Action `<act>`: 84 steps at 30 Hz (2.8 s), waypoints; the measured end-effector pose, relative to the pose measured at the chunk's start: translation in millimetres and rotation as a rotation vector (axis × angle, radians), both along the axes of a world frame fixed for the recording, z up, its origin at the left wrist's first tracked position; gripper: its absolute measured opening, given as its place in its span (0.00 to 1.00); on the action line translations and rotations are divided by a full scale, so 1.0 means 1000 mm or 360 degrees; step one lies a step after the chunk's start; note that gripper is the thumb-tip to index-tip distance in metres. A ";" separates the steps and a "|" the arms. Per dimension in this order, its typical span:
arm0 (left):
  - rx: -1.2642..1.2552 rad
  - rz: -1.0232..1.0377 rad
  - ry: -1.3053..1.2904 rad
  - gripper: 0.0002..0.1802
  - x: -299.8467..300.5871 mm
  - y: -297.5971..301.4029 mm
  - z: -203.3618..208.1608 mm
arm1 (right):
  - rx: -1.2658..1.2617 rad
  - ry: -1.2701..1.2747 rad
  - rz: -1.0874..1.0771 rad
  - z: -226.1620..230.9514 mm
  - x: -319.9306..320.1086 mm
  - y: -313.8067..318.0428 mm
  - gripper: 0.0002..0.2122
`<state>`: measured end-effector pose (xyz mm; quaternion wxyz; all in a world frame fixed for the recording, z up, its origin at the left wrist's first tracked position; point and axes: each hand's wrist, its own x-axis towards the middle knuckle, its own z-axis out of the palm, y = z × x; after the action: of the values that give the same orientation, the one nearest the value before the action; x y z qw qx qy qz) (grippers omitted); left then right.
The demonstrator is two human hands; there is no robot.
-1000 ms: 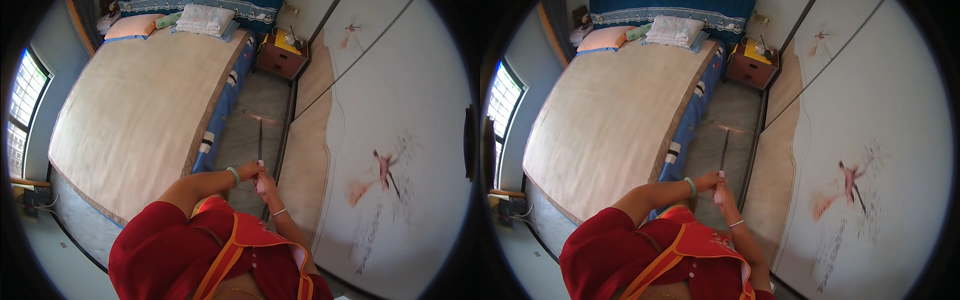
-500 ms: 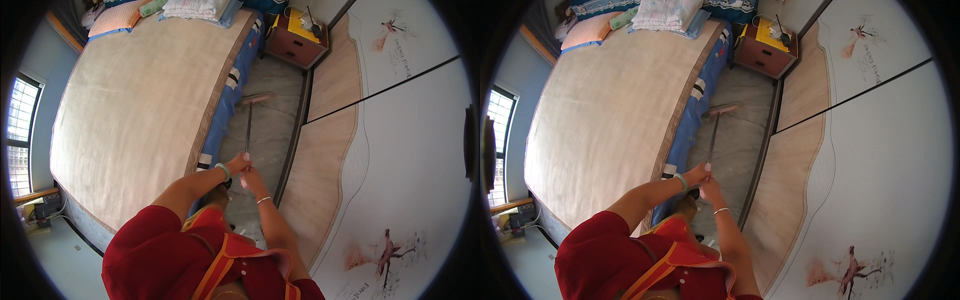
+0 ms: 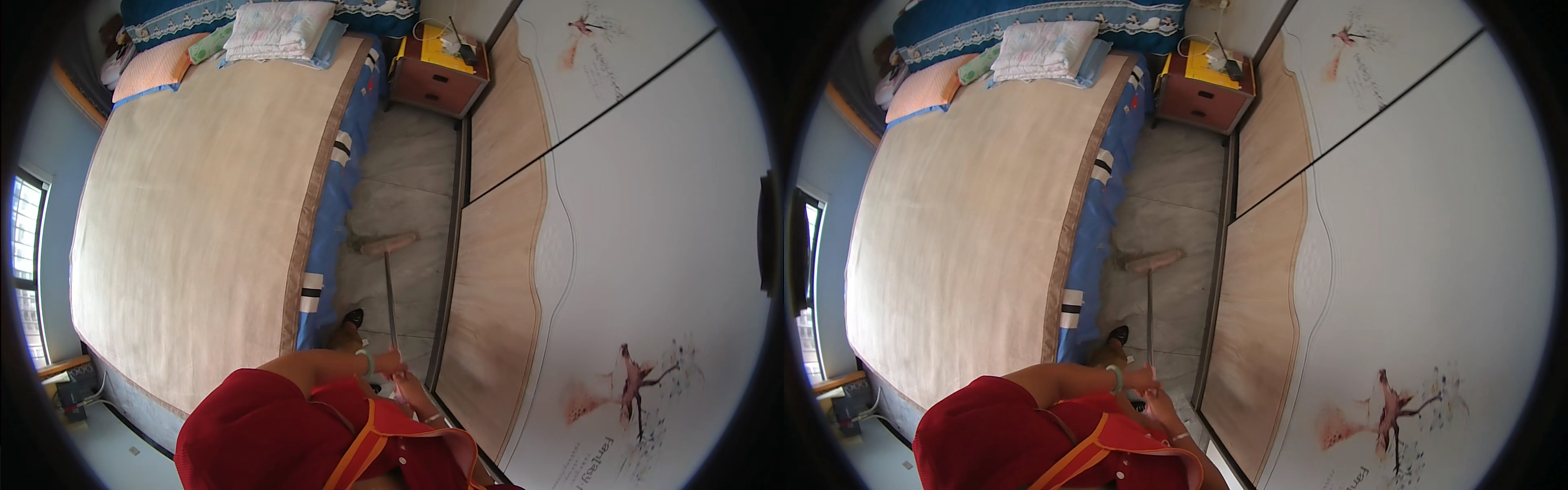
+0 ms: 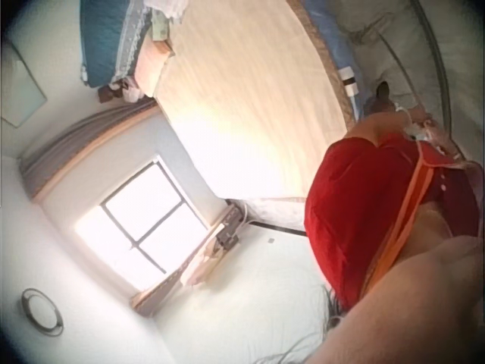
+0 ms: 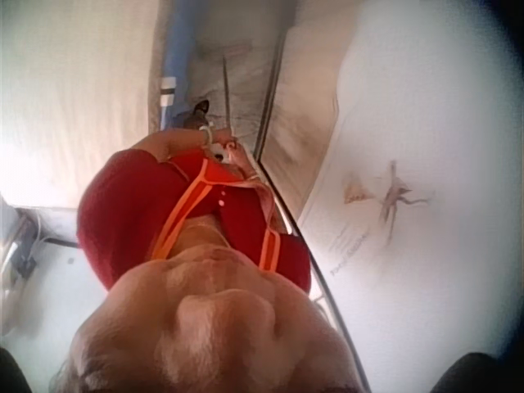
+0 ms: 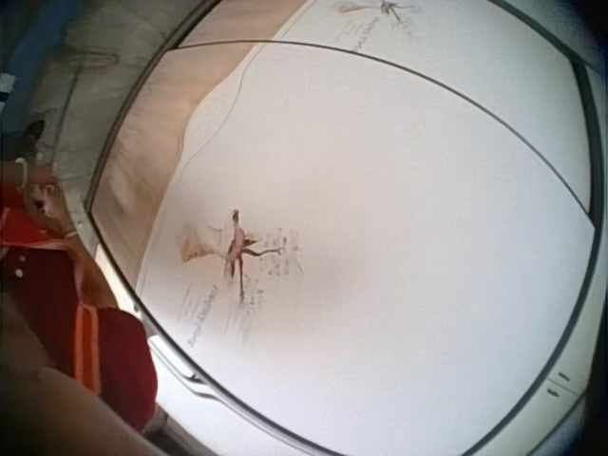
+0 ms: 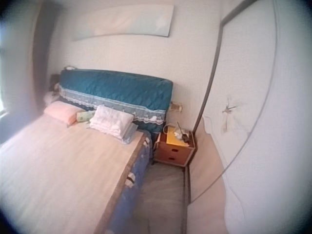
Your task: The person sweeps the bedroom floor using a broom and dustpan, moves to a shelf to handle small objects including a white packet, and then continues sweeping the kitchen floor where they also pick up debris by hand.
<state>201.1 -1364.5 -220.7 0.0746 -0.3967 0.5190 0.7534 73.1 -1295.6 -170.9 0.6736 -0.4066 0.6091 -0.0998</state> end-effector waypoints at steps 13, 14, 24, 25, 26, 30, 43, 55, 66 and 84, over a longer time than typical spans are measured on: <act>0.0946 -0.0140 0.0340 0.20 -0.068 0.122 0.117 | 0.0473 -0.0117 -0.0453 0.178 -0.066 0.131 0.14; 0.0865 -0.0250 0.0374 0.22 -0.071 0.126 0.122 | 0.0493 -0.0133 -0.0484 0.188 -0.068 0.137 0.14; 0.1048 -0.0106 0.0610 0.21 -0.052 0.104 0.129 | 0.0458 -0.0275 -0.0649 0.206 -0.062 0.108 0.13; 0.1053 -0.0110 0.0608 0.21 -0.046 0.085 0.146 | 0.0432 -0.0287 -0.0648 0.196 -0.058 0.093 0.13; 0.0949 0.0064 0.0389 0.19 -0.034 0.055 0.180 | 0.0397 -0.0297 -0.0646 0.188 -0.056 0.081 0.13; 0.0657 0.0558 0.0468 0.16 -0.021 -0.014 0.131 | 0.0259 -0.0237 -0.0478 0.138 -0.043 -0.005 0.12; -0.0237 0.0776 0.0253 0.11 -0.024 -0.185 -0.041 | 0.0222 -0.0172 -0.0670 0.004 0.005 -0.205 0.09; -0.0017 -0.0008 -0.0221 0.20 -0.052 0.029 0.006 | 0.0537 -0.0232 -0.0903 0.057 -0.016 0.024 0.16; 0.0936 -0.0464 0.0118 0.19 -0.105 0.213 0.068 | 0.0756 -0.0235 -0.0865 0.167 -0.067 0.207 0.16; 0.1064 0.0460 0.0348 0.15 -0.053 0.226 0.154 | 0.0284 0.0093 -0.0198 0.211 -0.044 0.202 0.16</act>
<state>148.4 -1138.1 -66.2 0.0371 -0.3370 0.1880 0.9218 29.3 -1093.9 39.9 0.6816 -0.3092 0.6589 -0.0749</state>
